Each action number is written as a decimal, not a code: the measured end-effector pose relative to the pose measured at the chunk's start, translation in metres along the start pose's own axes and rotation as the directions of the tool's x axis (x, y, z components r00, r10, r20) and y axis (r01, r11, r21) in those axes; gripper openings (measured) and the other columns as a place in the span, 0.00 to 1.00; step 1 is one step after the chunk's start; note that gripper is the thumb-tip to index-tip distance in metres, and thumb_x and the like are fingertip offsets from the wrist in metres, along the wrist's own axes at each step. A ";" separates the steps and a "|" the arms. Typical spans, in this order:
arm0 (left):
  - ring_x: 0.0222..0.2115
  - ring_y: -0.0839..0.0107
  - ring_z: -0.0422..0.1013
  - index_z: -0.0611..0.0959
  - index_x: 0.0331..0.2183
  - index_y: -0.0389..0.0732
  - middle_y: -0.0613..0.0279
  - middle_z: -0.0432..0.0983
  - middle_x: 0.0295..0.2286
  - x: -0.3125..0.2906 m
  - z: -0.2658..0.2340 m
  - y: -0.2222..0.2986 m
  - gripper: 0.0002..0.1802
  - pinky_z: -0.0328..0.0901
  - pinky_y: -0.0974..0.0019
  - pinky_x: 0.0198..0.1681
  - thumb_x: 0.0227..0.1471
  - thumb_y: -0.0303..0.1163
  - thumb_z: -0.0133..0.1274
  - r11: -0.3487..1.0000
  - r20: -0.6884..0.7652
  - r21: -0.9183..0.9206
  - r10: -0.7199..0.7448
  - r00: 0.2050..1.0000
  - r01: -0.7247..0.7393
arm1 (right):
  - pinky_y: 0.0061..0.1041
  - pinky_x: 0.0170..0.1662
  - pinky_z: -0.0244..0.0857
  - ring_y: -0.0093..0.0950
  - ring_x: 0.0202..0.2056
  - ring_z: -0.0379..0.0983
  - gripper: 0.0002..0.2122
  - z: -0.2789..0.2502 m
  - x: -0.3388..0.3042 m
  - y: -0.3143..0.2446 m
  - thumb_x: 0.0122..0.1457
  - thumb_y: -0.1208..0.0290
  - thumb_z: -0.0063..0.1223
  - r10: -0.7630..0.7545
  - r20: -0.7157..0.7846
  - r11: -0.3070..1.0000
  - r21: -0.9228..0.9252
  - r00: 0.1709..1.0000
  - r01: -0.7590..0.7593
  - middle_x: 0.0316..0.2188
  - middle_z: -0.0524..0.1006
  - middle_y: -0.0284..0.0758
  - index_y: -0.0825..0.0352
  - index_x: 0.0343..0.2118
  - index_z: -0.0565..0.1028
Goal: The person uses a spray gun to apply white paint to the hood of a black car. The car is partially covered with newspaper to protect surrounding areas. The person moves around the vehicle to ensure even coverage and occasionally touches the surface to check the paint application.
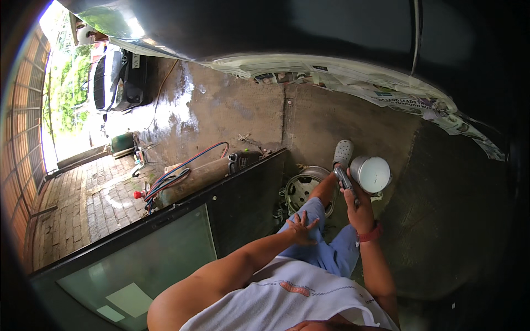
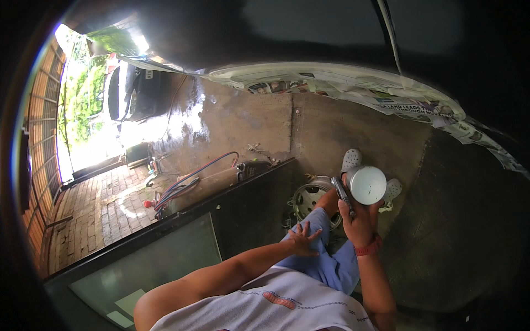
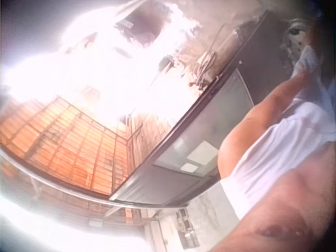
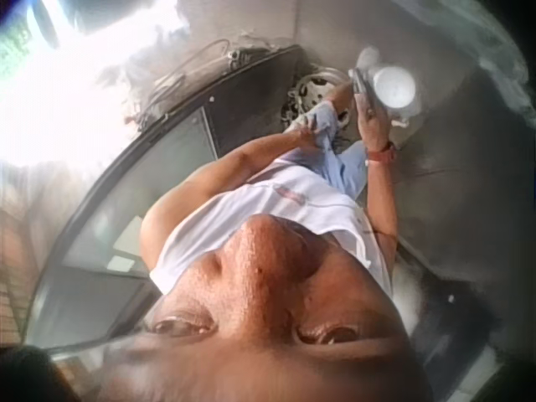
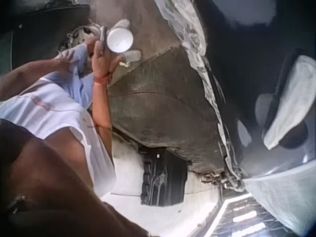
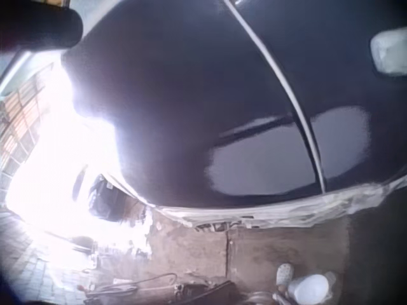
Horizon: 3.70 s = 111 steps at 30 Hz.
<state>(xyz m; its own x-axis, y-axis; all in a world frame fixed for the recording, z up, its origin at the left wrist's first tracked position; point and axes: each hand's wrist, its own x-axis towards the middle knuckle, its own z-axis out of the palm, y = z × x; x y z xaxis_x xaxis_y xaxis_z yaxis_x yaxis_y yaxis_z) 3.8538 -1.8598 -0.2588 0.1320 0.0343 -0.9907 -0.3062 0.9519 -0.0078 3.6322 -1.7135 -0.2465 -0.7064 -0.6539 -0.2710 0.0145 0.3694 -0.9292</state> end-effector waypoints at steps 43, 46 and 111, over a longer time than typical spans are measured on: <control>0.69 0.25 0.35 0.36 0.71 0.77 0.38 0.22 0.71 0.038 -0.003 0.058 0.66 0.48 0.19 0.61 0.41 0.82 0.52 0.997 0.058 -0.029 -0.074 0.996 0.076 | 0.31 0.48 0.73 0.30 0.41 0.80 0.23 -0.031 -0.001 0.079 0.70 0.63 0.51 0.186 0.033 0.882 0.434 0.982 -0.182 0.46 0.80 0.46 0.71 0.63 0.70; 0.70 0.27 0.34 0.36 0.71 0.76 0.40 0.22 0.71 0.029 -0.015 0.056 0.66 0.47 0.21 0.62 0.42 0.82 0.51 0.997 0.053 -0.041 -0.069 0.996 0.071 | 0.30 0.46 0.72 0.27 0.40 0.79 0.23 -0.034 -0.005 0.060 0.70 0.66 0.49 0.224 0.058 0.849 0.478 0.973 -0.224 0.43 0.80 0.43 0.71 0.64 0.69; 0.45 0.76 0.74 0.85 0.48 0.37 0.66 0.83 0.44 -0.270 -0.186 0.048 0.13 0.66 0.66 0.57 0.65 0.33 0.56 -0.200 -0.632 -0.398 0.767 0.110 -0.895 | 0.19 0.22 0.61 0.18 0.23 0.72 0.24 -0.096 -0.025 -0.343 0.71 0.47 0.45 0.193 -0.599 0.955 0.296 0.777 -0.009 0.29 0.82 0.32 0.68 0.40 0.80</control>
<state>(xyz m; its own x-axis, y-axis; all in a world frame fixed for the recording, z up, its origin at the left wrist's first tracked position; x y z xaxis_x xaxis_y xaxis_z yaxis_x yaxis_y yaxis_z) 3.6278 -1.8805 -0.0167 -0.8165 0.5413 -0.2010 -0.4323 -0.3423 0.8342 3.5766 -1.7601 0.1031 -0.9700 -0.0407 -0.2395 0.2300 0.1634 -0.9594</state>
